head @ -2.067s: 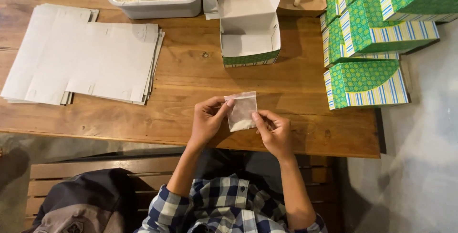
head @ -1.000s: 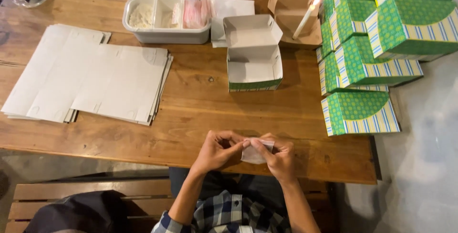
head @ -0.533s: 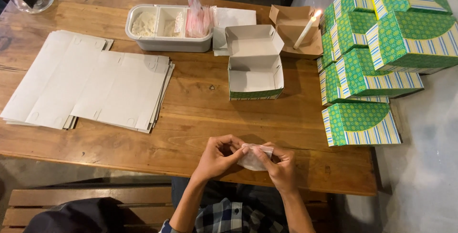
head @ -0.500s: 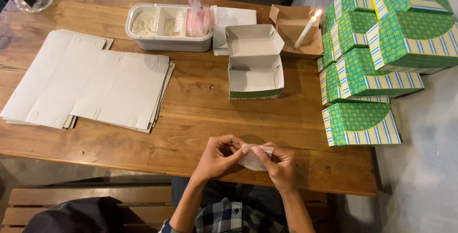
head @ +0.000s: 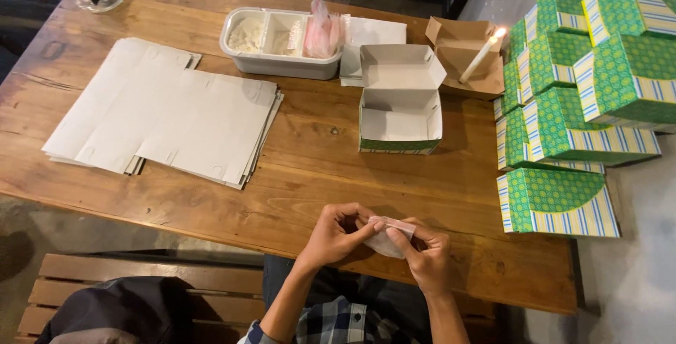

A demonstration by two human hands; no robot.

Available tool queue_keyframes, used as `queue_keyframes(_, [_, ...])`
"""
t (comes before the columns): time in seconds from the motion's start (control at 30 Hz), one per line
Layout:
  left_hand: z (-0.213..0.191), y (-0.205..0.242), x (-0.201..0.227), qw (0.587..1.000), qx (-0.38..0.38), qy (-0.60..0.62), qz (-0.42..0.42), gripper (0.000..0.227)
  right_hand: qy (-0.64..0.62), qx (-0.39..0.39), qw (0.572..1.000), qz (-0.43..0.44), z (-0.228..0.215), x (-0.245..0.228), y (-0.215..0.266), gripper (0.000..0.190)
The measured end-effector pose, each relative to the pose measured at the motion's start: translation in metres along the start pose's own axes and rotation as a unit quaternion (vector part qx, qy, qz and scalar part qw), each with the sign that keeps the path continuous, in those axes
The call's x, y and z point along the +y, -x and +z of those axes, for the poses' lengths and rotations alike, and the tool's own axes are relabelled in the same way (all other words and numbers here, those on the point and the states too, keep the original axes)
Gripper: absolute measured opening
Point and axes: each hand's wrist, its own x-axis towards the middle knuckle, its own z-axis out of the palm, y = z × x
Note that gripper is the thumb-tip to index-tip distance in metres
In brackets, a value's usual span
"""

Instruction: The person folds a white paper sheet into a small packet and places it into a green patterned box. They then open a plastic container, scoop a white granular substance into a small clear bag using a plastic spoon, and place the bag into the same box.

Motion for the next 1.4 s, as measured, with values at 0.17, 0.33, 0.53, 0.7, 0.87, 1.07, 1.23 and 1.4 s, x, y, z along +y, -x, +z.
queue_keyframes(0.17, [-0.002,0.0,0.001,1.0,-0.011,0.006,0.005,0.016,0.004,0.009,1.0,-0.023,0.001,-0.005,0.0,0.018])
queue_keyframes(0.33, [-0.002,0.0,0.012,0.999,-0.035,0.004,-0.028,0.02,0.0,0.004,1.0,-0.009,0.0,0.004,0.001,0.018])
queue_keyframes(0.53, [-0.002,-0.001,0.007,0.999,-0.037,0.015,0.005,0.018,0.001,-0.003,1.0,-0.019,-0.001,0.008,0.0,0.017])
queue_keyframes(0.7, [-0.004,-0.002,0.0,1.0,-0.017,0.021,0.005,0.018,-0.015,0.026,1.0,-0.008,-0.003,0.012,0.0,0.019])
queue_keyframes(0.87, [-0.002,0.0,0.014,0.999,-0.035,0.021,-0.027,0.018,0.036,0.026,0.998,-0.049,0.0,0.009,0.002,0.016])
queue_keyframes(1.07, [-0.002,-0.001,0.013,0.998,-0.046,-0.008,-0.03,0.022,0.046,0.017,0.997,-0.054,0.002,-0.001,0.003,0.017])
queue_keyframes(1.23, [0.0,-0.001,0.012,0.998,-0.042,-0.027,-0.023,0.022,0.053,0.006,0.998,-0.044,0.001,0.0,0.001,0.015])
queue_keyframes(1.4, [0.0,-0.002,0.013,0.998,-0.041,-0.044,-0.03,0.022,0.054,0.032,0.997,-0.053,0.001,0.006,0.003,0.016])
